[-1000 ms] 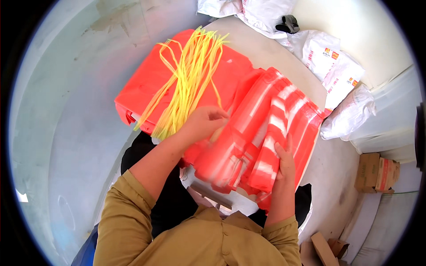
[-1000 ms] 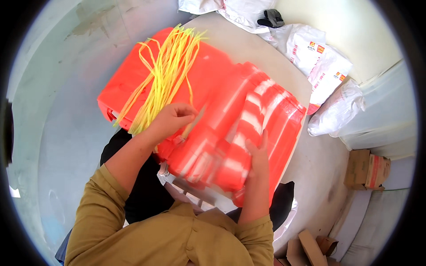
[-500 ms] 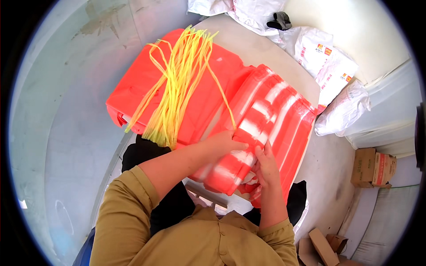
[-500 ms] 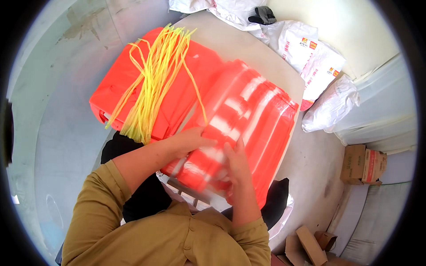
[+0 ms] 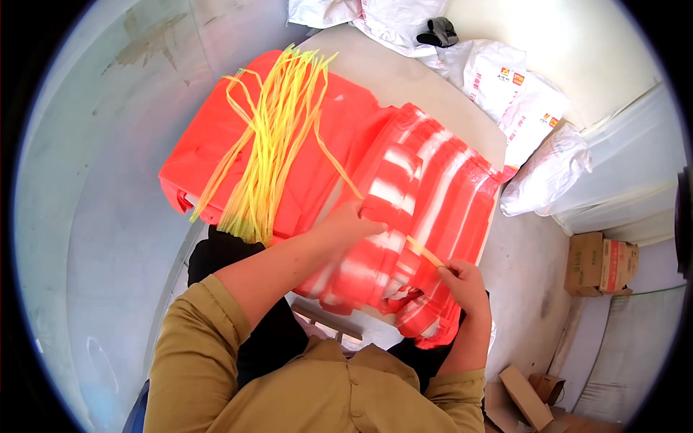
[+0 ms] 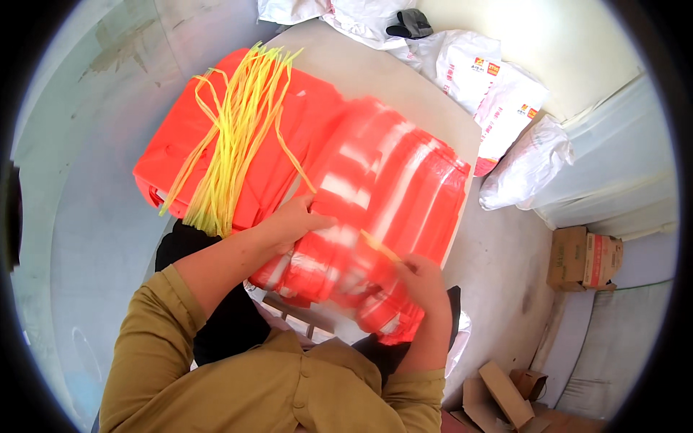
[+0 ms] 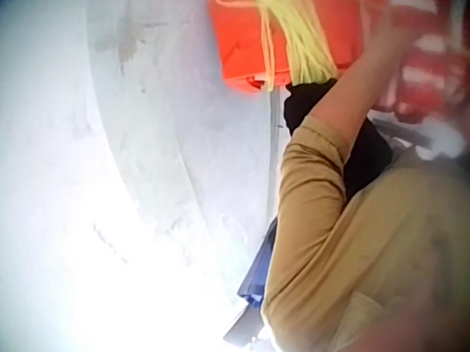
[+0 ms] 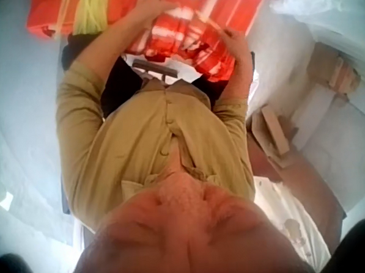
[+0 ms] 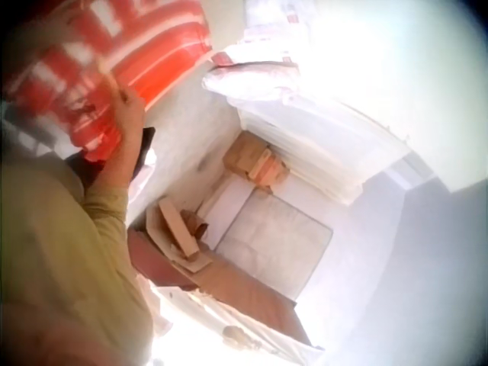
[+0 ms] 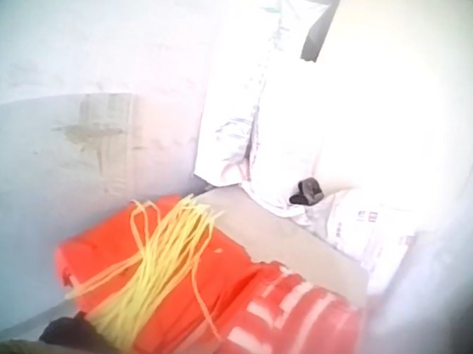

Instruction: The person sits on the floor and repeatedly folds stacks of red and white striped plastic bags. They then tie each folded stack with a yellow string and place the finished bundles into a white plastic bag on the floor.

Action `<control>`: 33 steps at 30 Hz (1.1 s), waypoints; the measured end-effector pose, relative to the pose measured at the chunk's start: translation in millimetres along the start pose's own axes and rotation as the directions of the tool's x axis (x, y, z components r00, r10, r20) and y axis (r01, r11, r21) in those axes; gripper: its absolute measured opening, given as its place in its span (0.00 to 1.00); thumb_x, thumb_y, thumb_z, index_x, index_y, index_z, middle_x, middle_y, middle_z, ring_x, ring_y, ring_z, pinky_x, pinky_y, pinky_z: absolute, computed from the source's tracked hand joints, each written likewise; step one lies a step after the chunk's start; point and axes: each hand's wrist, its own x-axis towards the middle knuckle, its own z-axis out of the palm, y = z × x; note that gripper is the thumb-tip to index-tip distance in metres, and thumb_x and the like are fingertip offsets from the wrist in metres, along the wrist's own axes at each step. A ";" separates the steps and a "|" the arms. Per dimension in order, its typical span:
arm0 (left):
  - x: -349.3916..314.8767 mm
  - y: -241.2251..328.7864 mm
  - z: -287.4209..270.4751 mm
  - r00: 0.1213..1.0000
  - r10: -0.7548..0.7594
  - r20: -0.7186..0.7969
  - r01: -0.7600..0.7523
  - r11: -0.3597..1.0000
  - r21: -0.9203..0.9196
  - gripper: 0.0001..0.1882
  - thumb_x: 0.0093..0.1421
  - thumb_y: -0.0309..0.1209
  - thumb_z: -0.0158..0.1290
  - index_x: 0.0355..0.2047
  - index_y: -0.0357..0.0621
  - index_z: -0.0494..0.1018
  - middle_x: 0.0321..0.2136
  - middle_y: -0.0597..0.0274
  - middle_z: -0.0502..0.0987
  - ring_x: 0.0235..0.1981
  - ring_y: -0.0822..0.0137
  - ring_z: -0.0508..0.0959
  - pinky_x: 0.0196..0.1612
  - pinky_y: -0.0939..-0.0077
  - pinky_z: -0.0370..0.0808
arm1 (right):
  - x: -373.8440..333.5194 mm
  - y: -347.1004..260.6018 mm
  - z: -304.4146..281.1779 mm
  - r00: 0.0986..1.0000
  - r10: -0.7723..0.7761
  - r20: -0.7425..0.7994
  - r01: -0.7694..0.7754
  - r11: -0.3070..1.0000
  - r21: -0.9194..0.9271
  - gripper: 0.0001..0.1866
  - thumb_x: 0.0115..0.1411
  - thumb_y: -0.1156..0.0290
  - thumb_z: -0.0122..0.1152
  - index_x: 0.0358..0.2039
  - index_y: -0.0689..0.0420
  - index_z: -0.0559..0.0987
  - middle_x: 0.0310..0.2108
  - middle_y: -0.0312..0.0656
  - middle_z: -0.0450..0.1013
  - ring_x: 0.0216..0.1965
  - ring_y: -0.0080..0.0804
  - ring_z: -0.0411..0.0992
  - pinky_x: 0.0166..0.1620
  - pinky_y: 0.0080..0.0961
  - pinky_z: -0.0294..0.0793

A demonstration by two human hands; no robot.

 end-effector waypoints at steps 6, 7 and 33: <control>3.4 -4.2 -3.8 0.994 0.104 0.023 -0.107 0.966 0.236 0.22 0.60 0.23 0.63 0.54 0.34 0.75 0.42 0.60 0.80 0.40 0.71 0.79 0.45 0.74 0.77 | -12.2 65.9 -62.1 0.977 0.109 -0.182 -0.133 0.983 -0.126 0.12 0.65 0.68 0.65 0.43 0.62 0.84 0.33 0.39 0.78 0.35 0.26 0.75 0.40 0.27 0.76; 4.6 -5.0 -5.0 0.994 0.113 0.001 -0.108 0.943 0.316 0.21 0.60 0.24 0.63 0.54 0.35 0.76 0.41 0.61 0.80 0.39 0.72 0.78 0.44 0.75 0.77 | -11.1 70.8 -61.5 0.947 -0.064 -0.313 -0.016 0.969 -0.246 0.11 0.64 0.69 0.66 0.44 0.62 0.84 0.34 0.38 0.78 0.33 0.25 0.73 0.38 0.25 0.74; -19.8 0.3 1.6 0.749 0.638 0.180 -0.501 0.368 0.783 0.18 0.62 0.24 0.58 0.53 0.36 0.78 0.50 0.52 0.79 0.48 0.53 0.80 0.55 0.61 0.77 | 35.6 -40.6 57.8 0.972 -0.215 -0.094 0.222 0.717 0.660 0.10 0.72 0.71 0.55 0.44 0.61 0.83 0.54 0.35 0.75 0.41 0.18 0.68 0.47 0.19 0.69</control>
